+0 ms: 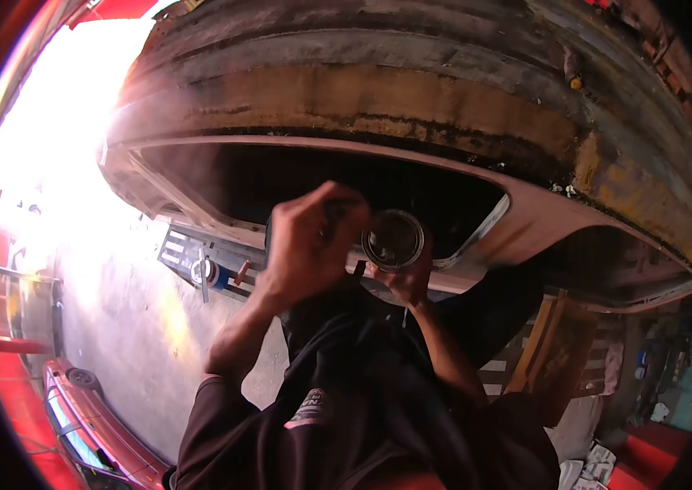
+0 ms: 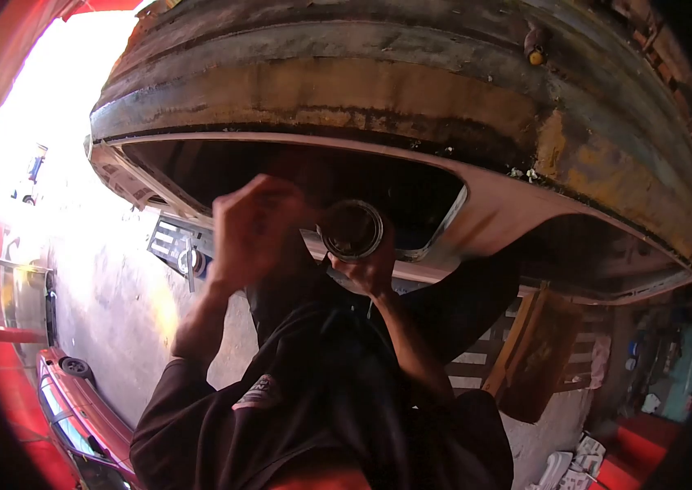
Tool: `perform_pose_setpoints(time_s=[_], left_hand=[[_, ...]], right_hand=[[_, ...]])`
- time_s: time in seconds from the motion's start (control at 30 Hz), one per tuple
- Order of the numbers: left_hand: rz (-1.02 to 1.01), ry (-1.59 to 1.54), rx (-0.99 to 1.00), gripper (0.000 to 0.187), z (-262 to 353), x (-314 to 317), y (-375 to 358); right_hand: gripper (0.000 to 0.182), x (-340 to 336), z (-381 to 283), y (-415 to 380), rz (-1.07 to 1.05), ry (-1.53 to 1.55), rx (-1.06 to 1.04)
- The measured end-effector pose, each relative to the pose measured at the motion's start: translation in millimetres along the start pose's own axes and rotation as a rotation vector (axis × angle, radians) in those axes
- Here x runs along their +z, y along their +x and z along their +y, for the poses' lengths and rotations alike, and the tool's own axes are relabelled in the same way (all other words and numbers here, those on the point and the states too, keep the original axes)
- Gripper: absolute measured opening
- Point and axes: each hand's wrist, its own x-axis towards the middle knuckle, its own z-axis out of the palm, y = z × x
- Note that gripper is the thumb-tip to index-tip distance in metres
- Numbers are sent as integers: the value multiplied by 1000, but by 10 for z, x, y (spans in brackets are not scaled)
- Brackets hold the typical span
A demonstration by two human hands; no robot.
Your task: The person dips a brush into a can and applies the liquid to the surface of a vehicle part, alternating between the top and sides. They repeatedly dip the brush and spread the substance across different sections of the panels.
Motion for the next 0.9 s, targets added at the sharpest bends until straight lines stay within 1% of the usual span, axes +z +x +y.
perform_pose_setpoints(time_s=[0.07,0.1,0.2,0.23,0.33,0.37,0.47,0.57,0.67,0.7,0.73,0.77,0.83,0.87,0.9], left_hand=[[158,-77,111,18,319,-181,138],[229,-86,105,19,442,-301,175],[454,-178,61,21,662,-492,375],[532,-220,42,21,669,-526,464],[627,-218,28,23,454,-515,687],[612,-146,87,24,256,-545,700],[767,109,56,21,-35,-681,615],[939,563,185,15,-179,-984,496],[918,689,323,8,-319,-1051,460],[839,918,322,18,-283,-967,454],[811,927,398,17,-258,-804,464],[748,851,387,17,-270,-620,430],[656,773,444,18,-49,-286,362],[639,661,540,23,35,-175,387],[621,537,595,25,150,-82,400]], right_hand=[[99,10,-86,18,15,48,15],[98,7,-119,14,21,71,25],[99,-20,-91,-15,26,-22,0],[98,-24,-71,-22,23,-13,2],[97,-27,-28,-49,22,14,7],[97,-27,-20,-62,27,24,11],[97,-63,81,-95,4,-9,21],[98,-99,192,-148,1,-57,27],[98,-50,200,-135,13,-65,14],[98,-42,187,-132,22,-82,18],[98,-36,213,-139,21,-96,26],[99,-30,235,-146,20,-110,33],[100,-3,279,-161,15,-130,50],[100,8,290,-175,11,-137,61],[101,17,300,-193,12,-146,79]])
